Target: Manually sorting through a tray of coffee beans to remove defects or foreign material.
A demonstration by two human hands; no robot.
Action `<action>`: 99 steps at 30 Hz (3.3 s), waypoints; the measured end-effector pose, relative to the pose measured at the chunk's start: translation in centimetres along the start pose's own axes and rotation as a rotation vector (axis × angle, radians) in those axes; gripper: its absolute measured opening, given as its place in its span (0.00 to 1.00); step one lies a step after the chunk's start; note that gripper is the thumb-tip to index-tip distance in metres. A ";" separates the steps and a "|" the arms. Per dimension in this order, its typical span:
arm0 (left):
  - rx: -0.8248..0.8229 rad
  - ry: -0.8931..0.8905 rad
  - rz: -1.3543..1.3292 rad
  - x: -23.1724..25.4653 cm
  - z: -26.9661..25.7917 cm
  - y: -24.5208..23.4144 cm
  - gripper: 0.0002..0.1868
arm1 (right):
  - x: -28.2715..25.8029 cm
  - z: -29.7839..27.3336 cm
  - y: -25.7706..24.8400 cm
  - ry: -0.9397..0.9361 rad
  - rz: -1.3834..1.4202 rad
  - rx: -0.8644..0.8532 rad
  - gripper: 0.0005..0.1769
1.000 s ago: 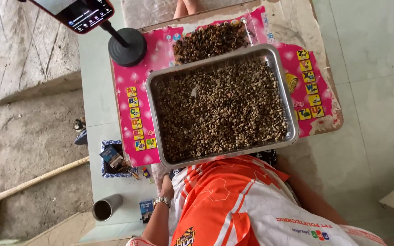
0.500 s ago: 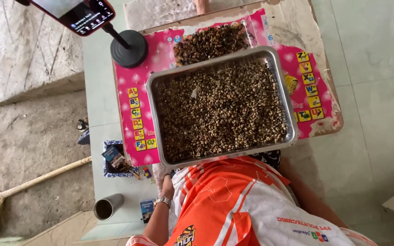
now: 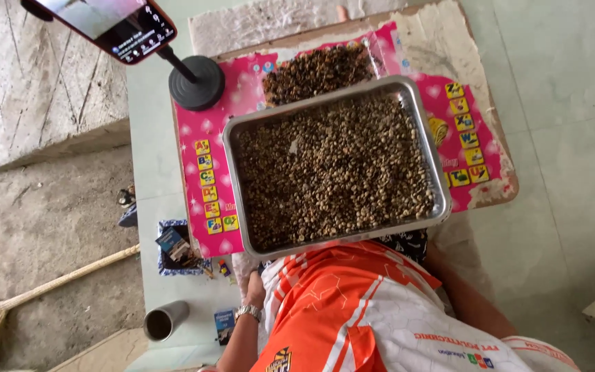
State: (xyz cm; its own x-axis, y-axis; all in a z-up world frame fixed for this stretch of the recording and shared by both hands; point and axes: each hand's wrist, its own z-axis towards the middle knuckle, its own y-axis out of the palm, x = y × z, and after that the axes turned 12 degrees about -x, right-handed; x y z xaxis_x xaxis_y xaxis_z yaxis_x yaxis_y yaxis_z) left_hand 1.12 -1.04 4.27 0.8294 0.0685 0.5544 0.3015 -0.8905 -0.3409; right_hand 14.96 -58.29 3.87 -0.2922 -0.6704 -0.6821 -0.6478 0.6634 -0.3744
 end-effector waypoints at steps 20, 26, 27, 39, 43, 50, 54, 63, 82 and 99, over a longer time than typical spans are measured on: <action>-0.276 0.018 0.210 -0.7 2.5 -0.5 0.28 | -5.9 -1.6 -0.9 -0.045 -0.021 0.082 0.30; -0.124 -0.090 -0.130 0.1 -0.5 -0.4 0.26 | -4.5 -1.8 -0.4 -0.025 0.203 0.013 0.37; -0.186 -0.072 -0.141 0.5 -1.2 -0.5 0.26 | -3.7 -1.7 -0.2 -0.007 0.306 0.016 0.37; -0.235 0.009 -0.296 -1.9 2.9 0.1 0.24 | 3.7 3.0 -0.1 -0.098 -0.005 0.030 0.35; -0.212 -0.033 0.237 -1.5 1.8 0.3 0.24 | 5.4 3.6 0.8 0.162 0.094 -0.035 0.39; -0.266 0.074 0.116 0.0 -0.6 -0.8 0.20 | 2.3 2.2 -0.6 -0.002 0.111 -0.019 0.37; -0.540 -0.015 0.224 5.0 -1.3 -3.6 0.22 | -6.1 -0.1 -3.3 0.284 -0.400 -0.235 0.28; -0.151 -0.169 0.641 27.0 -15.3 -16.5 0.17 | -21.9 -8.6 -10.6 0.354 -0.726 -0.379 0.23; -0.904 0.811 1.493 44.7 -26.7 -1.5 0.16 | -49.1 -10.7 -15.6 -0.106 -1.149 -0.466 0.20; -0.511 1.134 1.245 45.1 -26.6 -1.5 0.09 | -49.8 -9.9 -17.0 -0.609 -0.897 0.122 0.08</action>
State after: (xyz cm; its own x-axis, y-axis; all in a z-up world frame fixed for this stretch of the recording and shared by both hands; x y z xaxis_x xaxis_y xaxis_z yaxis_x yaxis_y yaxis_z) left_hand 25.53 -8.53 49.97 -0.3427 -0.8214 0.4559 -0.5480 -0.2193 -0.8072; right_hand 33.58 -39.50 50.39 0.6713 -0.6715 -0.3138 -0.3676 0.0660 -0.9276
